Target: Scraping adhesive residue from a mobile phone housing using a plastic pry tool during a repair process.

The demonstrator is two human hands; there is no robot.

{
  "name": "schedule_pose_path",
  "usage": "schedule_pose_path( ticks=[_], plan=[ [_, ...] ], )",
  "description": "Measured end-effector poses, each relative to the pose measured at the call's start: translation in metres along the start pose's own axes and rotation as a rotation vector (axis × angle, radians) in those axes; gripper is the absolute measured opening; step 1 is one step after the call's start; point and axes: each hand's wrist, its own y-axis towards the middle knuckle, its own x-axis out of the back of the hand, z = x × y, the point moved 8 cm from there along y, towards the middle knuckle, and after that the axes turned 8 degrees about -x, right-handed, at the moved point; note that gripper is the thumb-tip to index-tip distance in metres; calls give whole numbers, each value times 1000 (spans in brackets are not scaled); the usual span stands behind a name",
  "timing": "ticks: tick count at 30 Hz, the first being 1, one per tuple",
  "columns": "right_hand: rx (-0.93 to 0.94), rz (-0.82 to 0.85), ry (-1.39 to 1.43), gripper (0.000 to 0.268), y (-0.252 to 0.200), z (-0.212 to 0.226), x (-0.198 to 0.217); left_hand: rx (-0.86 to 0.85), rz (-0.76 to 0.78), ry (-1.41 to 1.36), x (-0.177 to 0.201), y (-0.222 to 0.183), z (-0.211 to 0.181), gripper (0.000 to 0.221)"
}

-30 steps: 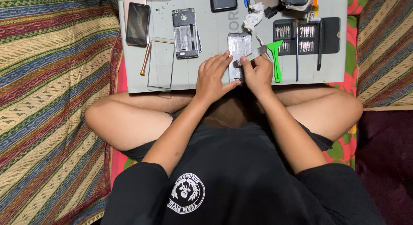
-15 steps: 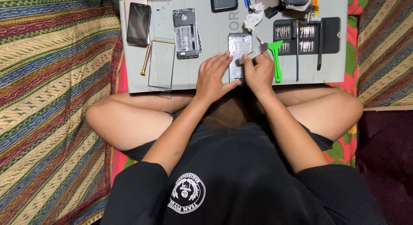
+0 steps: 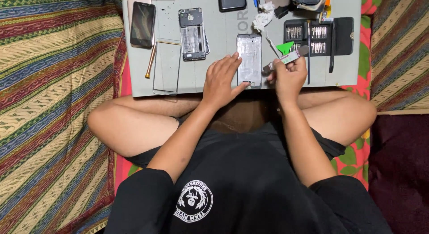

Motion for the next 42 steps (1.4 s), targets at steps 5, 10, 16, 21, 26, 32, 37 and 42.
schedule_pose_path(
  ticks=[5,10,16,21,26,32,37,42],
  plan=[
    [-8,4,80,16,1,-8,5,-11,-12,39,-1,0,-1,55],
    [31,17,93,14,-4,-9,0,-28,-29,54,0,-1,-3,46],
    [63,40,73,11,-10,-5,-5,-48,-11,40,3,0,-4,70],
    [457,167,-183,14,-26,21,-20,-44,-16,30,3,0,-3,94],
    [631,238,-288,13,-41,35,-37,-7,-98,48,-1,-3,6,90],
    [658,288,-382,11,-51,35,-49,1,-41,58,-2,-3,6,89],
    [726,277,-519,16,-58,44,-57,9,-13,51,-5,-4,8,90],
    [778,220,-693,23,-53,35,-61,7,-25,77,-7,-5,10,88]
  ],
)
